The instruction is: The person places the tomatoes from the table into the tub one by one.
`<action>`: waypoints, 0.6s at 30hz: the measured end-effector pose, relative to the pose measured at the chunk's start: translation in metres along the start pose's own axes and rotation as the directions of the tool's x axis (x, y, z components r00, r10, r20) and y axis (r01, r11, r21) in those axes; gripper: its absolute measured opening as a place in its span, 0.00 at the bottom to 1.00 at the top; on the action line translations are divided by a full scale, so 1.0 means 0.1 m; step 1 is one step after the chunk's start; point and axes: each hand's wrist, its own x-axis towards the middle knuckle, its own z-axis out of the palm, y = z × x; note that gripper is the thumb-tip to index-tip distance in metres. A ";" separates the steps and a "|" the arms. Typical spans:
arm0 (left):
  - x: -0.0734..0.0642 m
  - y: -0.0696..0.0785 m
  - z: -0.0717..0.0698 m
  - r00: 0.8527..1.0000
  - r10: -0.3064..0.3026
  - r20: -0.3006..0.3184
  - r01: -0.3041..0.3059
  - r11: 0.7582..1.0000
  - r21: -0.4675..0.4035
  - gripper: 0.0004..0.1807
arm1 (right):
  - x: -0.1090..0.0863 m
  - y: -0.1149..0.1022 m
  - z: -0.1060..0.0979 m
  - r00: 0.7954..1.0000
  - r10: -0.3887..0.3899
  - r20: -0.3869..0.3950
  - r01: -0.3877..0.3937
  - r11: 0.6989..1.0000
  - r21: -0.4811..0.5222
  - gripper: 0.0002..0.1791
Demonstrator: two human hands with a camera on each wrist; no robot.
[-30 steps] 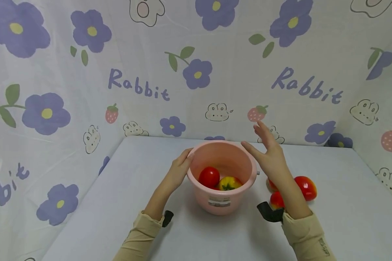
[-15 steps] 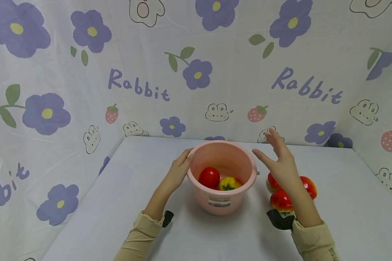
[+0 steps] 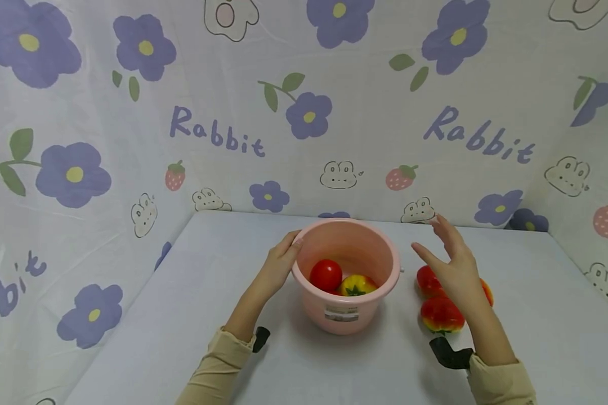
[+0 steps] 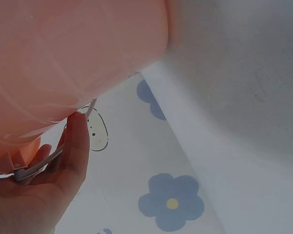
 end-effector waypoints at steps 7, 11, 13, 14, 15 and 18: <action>0.00 0.02 0.00 1.000 0.000 0.008 0.000 1.000 -0.004 0.23 | -0.06 0.22 -0.12 0.999 0.049 0.011 -0.048 0.998 -0.050 0.49; 0.00 0.02 -0.01 1.000 0.000 0.009 0.000 1.000 0.001 0.22 | -0.09 0.36 -0.20 0.998 0.067 0.000 -0.066 0.994 -0.083 0.48; 0.00 0.02 -0.01 1.000 0.005 0.006 -0.005 1.000 0.007 0.22 | -0.10 0.41 -0.22 0.997 0.075 -0.008 -0.075 0.992 -0.099 0.48; 0.00 0.02 -0.01 1.000 0.008 0.006 -0.008 1.000 0.007 0.22 | -0.10 0.43 -0.24 0.997 0.080 -0.011 -0.080 0.991 -0.104 0.48; 0.00 0.02 -0.01 1.000 0.009 0.006 -0.010 1.000 0.009 0.22 | -0.11 0.45 -0.25 0.996 0.087 -0.013 -0.088 0.990 -0.109 0.48; 0.00 0.03 -0.02 1.000 0.008 0.009 -0.008 1.000 0.003 0.22 | -0.13 0.51 -0.28 0.995 0.100 -0.014 -0.101 0.989 -0.108 0.48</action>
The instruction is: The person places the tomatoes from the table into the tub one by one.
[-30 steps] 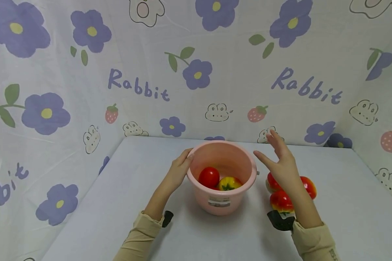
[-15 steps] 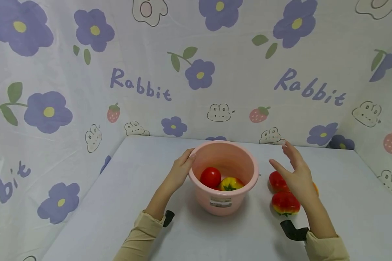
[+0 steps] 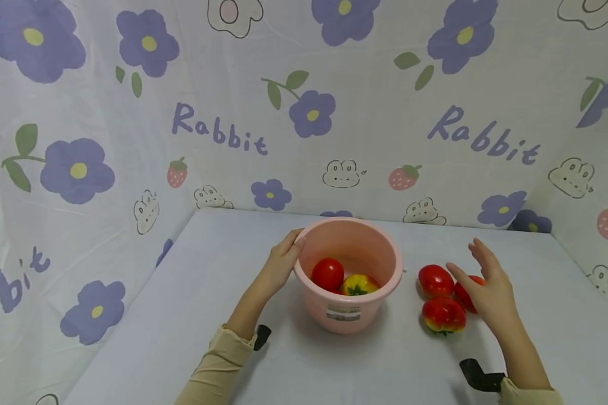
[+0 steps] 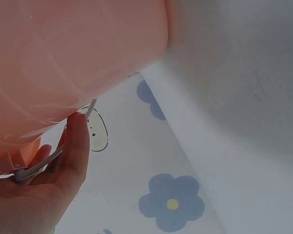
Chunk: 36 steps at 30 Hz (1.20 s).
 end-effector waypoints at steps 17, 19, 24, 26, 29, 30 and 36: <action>0.01 0.02 -0.01 1.000 -0.004 0.010 0.004 1.000 -0.003 0.23 | 0.02 0.42 -0.06 0.985 0.172 -0.030 -0.171 0.985 0.030 0.47; 0.01 0.02 -0.01 1.000 -0.002 0.010 0.002 1.000 -0.004 0.23 | 0.01 0.46 -0.06 0.982 0.190 -0.024 -0.189 0.981 0.034 0.47; 0.02 0.02 -0.01 1.000 -0.009 0.010 0.009 1.000 -0.010 0.23 | 0.02 0.54 -0.06 0.973 0.232 -0.003 -0.232 0.972 0.022 0.48; 0.02 0.01 -0.01 1.000 -0.011 0.010 0.011 1.000 -0.008 0.23 | 0.03 0.58 -0.06 0.966 0.258 0.010 -0.258 0.966 0.009 0.48; 0.01 0.01 -0.01 1.000 -0.014 0.010 0.014 1.000 -0.004 0.23 | 0.06 0.63 -0.04 0.958 0.286 0.034 -0.286 0.958 -0.002 0.49; 0.01 0.00 -0.01 1.000 -0.012 0.011 0.012 1.000 -0.002 0.23 | 0.06 0.64 -0.04 0.955 0.293 0.042 -0.293 0.956 -0.003 0.49; 0.00 0.00 -0.01 1.000 0.001 0.018 -0.001 1.000 -0.004 0.23 | 0.08 0.72 0.01 0.942 0.326 0.077 -0.328 0.945 0.013 0.50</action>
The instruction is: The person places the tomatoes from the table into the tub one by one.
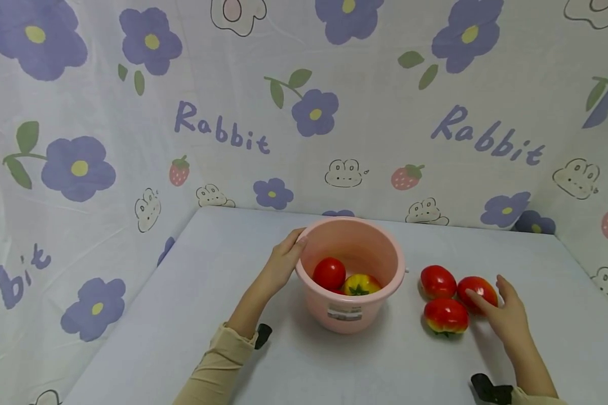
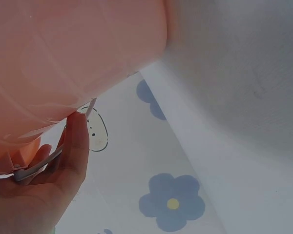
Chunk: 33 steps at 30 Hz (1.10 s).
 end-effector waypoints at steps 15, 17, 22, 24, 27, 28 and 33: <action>0.00 0.01 0.00 1.000 -0.019 0.001 0.019 1.000 0.002 0.23 | 0.03 0.08 0.06 1.000 0.006 0.018 -0.006 1.000 0.005 0.50; -0.01 0.01 0.00 1.000 -0.019 0.000 0.019 1.000 0.004 0.23 | 0.03 0.08 0.05 1.000 0.004 0.013 -0.004 1.000 0.004 0.50; -0.02 0.01 0.00 1.000 -0.021 0.001 0.021 1.000 0.002 0.23 | 0.03 0.07 0.04 1.000 0.005 -0.007 -0.005 1.000 0.012 0.50; -0.02 0.01 0.00 1.000 -0.022 -0.001 0.022 1.000 0.002 0.23 | 0.02 0.07 0.03 1.000 0.001 -0.017 -0.001 1.000 0.023 0.50; -0.01 0.01 0.00 1.000 -0.018 -0.002 0.018 1.000 0.011 0.23 | 0.01 0.07 0.01 0.999 -0.004 -0.035 0.006 0.999 0.043 0.49; -0.01 0.01 0.00 1.000 -0.018 -0.002 0.018 1.000 0.012 0.23 | 0.01 0.06 0.01 0.999 -0.008 -0.044 0.010 0.999 0.047 0.49; -0.01 0.01 0.00 1.000 -0.019 -0.002 0.019 1.000 0.014 0.23 | -0.01 0.04 -0.01 0.995 -0.025 -0.093 0.030 0.998 0.046 0.49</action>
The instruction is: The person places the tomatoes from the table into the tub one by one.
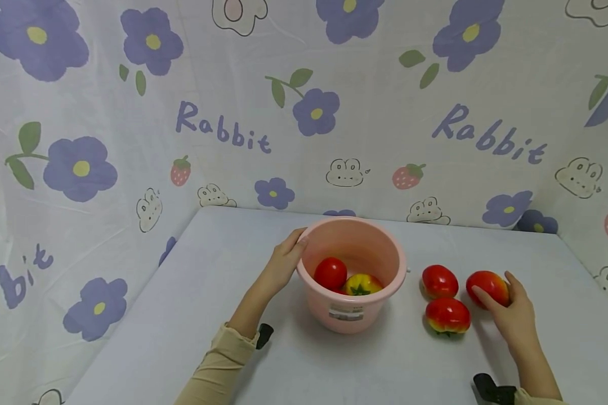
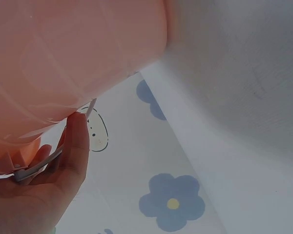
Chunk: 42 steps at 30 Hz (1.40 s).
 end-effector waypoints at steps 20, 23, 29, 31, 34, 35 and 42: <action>-0.01 0.00 0.01 1.000 -0.008 0.008 0.008 1.000 -0.013 0.24 | -0.11 -0.43 -0.11 0.991 -0.113 -0.064 0.116 0.993 0.034 0.47; -0.01 0.00 0.01 1.000 -0.009 0.010 0.009 1.000 -0.007 0.24 | -0.12 -0.53 -0.12 0.991 -0.118 -0.065 0.121 0.992 0.043 0.47; -0.01 0.00 0.01 1.000 -0.009 0.007 0.009 1.000 -0.012 0.24 | -0.13 -0.78 -0.14 0.986 -0.154 -0.064 0.158 0.986 0.051 0.47; -0.01 0.01 0.01 1.000 -0.006 0.006 0.006 1.000 -0.015 0.24 | -0.14 -0.87 -0.14 0.982 -0.180 -0.059 0.182 0.982 0.049 0.47; -0.01 0.01 0.01 1.000 -0.005 0.006 0.005 1.000 -0.014 0.24 | -0.16 -0.99 -0.14 0.976 -0.212 -0.053 0.215 0.975 0.054 0.47; -0.01 0.01 0.01 1.000 -0.007 0.007 0.008 1.000 -0.012 0.24 | -0.16 -1.03 -0.14 0.974 -0.218 -0.052 0.221 0.973 0.059 0.47; -0.02 0.04 0.00 1.000 -0.015 0.000 0.015 1.000 -0.001 0.23 | -0.21 -1.30 -0.09 0.960 -0.274 -0.052 0.278 0.957 0.082 0.48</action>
